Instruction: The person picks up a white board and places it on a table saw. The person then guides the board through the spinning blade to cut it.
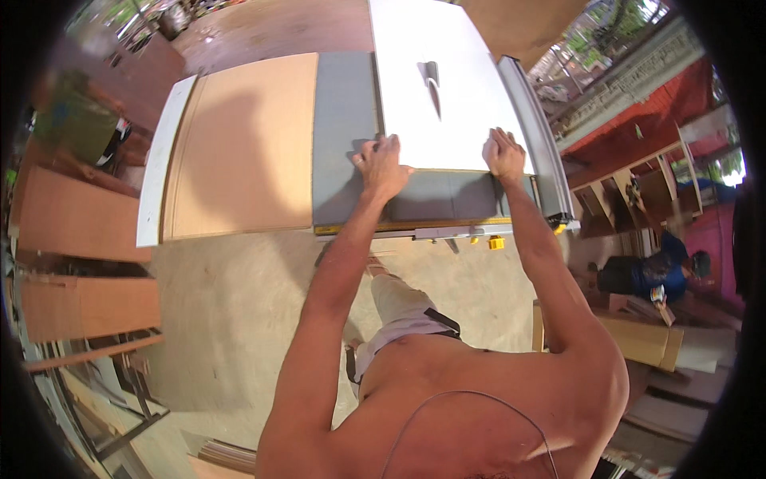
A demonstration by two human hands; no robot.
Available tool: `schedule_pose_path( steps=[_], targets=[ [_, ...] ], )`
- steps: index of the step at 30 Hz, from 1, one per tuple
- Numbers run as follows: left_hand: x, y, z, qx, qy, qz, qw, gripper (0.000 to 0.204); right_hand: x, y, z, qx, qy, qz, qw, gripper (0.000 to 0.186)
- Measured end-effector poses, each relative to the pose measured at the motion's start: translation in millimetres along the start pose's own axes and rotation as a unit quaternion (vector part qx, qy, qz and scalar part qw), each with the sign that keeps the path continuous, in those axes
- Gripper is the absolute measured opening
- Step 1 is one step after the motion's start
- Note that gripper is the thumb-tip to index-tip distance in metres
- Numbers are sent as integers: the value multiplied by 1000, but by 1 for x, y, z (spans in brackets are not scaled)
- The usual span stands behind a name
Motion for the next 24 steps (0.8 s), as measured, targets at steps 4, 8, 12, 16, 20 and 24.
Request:
schedule_pose_path(
  steps=[4, 8, 12, 16, 20, 24],
  targets=[
    [9, 2, 2, -12, 4, 5, 1000, 84, 13, 2, 3, -42, -16, -20, 999, 42],
    [5, 4, 0, 12, -3, 1, 1000, 84, 14, 2, 0, -4, -27, 2, 1000, 45],
    [1, 6, 0, 15, -6, 8, 1000, 84, 7, 2, 2, -3, -38, 17, 999, 47],
    [4, 7, 1, 10, 3, 8, 1000, 84, 5, 5, 6, 2, -44, 19, 999, 49],
    [7, 9, 2, 13, 1, 4, 1000, 85, 9, 7, 8, 19, -36, 36, 999, 49],
    [5, 11, 1, 17, 1, 5, 1000, 86, 5, 8, 8, 16, -39, 35, 998, 49]
  ],
)
Point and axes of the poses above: each hand's wrist, its own y-axis towards the middle knuckle, its own z-axis out of the palm, x = y × z, the point moved 6 cm from there along y, towards the middle knuckle, and after that the axes turned 6 degrees about z, right-handed, at the moved point
